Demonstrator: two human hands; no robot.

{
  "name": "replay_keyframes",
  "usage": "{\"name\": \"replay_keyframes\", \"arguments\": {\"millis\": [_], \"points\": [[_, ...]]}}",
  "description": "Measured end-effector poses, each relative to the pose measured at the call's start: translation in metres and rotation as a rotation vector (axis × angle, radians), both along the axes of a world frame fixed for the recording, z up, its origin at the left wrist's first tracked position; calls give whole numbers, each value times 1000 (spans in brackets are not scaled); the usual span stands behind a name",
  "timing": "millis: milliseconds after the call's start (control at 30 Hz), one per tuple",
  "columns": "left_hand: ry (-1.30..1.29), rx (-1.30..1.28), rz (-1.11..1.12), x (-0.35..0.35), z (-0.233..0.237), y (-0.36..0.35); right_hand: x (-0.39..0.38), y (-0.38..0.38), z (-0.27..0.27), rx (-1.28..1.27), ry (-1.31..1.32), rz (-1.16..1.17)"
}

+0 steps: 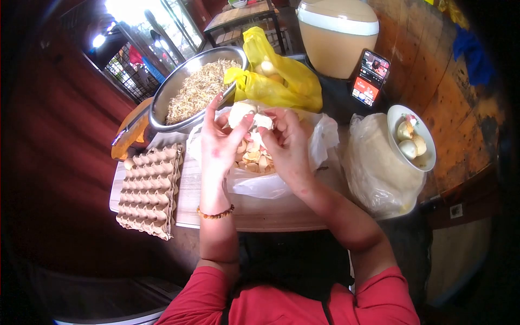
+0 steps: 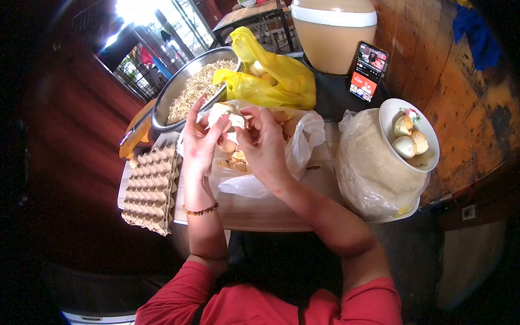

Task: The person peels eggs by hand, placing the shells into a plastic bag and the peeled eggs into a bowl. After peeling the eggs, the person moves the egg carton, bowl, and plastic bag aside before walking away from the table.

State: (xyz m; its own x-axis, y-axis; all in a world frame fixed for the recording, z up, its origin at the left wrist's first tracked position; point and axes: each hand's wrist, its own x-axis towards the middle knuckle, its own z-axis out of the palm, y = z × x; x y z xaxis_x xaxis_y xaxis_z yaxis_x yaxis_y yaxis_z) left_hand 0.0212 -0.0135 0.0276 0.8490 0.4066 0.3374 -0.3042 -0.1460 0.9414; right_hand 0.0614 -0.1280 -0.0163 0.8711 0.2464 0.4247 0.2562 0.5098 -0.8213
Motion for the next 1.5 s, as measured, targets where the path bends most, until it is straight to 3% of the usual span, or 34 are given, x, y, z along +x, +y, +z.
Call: {"name": "replay_keyframes", "arguments": {"millis": [200, 267, 400, 467, 600, 667, 1033, 1200, 1333, 1500], "points": [[57, -158, -34, -9, 12, 7, 2, 0, -3, -17, -37, -36], [80, -183, -117, -9, 9, 19, 7, -3, -5, -196, -136, -111], [52, -367, -256, -14, 18, 22, 12, -6, -6, -296, -121, -76], [48, -340, -264, -15, 17, 25, 15, -7, -7, -502, -344, -237], [79, -155, -231, -18, 15, 27, 18, -11, -3, -438, -465, -236], [79, -129, -204, -19, 18, 24, 17, -11, 0, -330, -450, -260], [-79, 98, -71, -9, 14, -1, 8, -17, 14, -247, -256, -204], [-97, 334, 47, -14, 19, -7, 10, -13, 7, -202, -270, -197], [-81, 298, 40, -15, 19, -7, 11, -13, 3, -259, -278, -250], [80, -60, -165, -16, 26, 7, 10, -12, 6, -211, -205, -205]]}}
